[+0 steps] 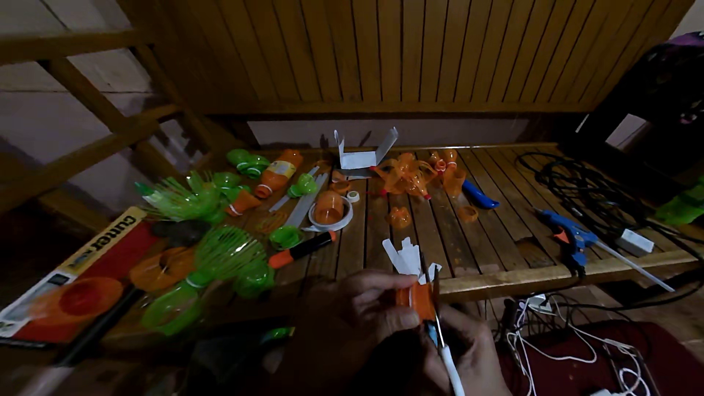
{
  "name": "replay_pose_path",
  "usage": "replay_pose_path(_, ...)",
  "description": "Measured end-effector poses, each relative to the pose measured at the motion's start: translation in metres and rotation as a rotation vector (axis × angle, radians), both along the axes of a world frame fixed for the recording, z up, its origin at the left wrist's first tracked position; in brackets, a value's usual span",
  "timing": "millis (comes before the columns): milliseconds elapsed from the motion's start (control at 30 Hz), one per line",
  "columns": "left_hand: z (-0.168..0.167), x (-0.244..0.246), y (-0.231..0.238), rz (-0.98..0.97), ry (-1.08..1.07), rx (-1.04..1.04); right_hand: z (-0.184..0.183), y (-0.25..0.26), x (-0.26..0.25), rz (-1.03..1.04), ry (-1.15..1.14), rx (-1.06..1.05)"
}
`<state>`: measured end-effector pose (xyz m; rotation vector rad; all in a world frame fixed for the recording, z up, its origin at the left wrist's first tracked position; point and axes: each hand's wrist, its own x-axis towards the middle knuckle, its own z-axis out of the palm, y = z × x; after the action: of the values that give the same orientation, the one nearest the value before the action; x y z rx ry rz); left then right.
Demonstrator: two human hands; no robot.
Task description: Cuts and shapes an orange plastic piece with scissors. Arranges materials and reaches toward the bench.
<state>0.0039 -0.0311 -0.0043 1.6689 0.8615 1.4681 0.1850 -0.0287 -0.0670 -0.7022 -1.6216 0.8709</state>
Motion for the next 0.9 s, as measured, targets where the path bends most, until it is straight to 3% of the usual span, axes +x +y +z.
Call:
replay_pose_path(233, 0.002, 0.0, -0.001, 0.006, 0.019, -0.107, -0.002, 0.004, 0.003, -0.066, -0.001, 0.059)
replay_pose_path(467, -0.008, -0.019, 0.014, -0.086, -0.049, -0.076, 0.002, 0.006, 0.014, 0.174, -0.036, -0.22)
replay_pose_path(633, -0.011, -0.017, 0.017, -0.096, -0.054, -0.069, 0.003, 0.005, 0.008, 0.155, -0.151, -0.149)
replay_pose_path(900, -0.008, -0.003, 0.007, 0.066, -0.033, -0.059, 0.004, 0.005, 0.003, 0.123, -0.141, -0.108)
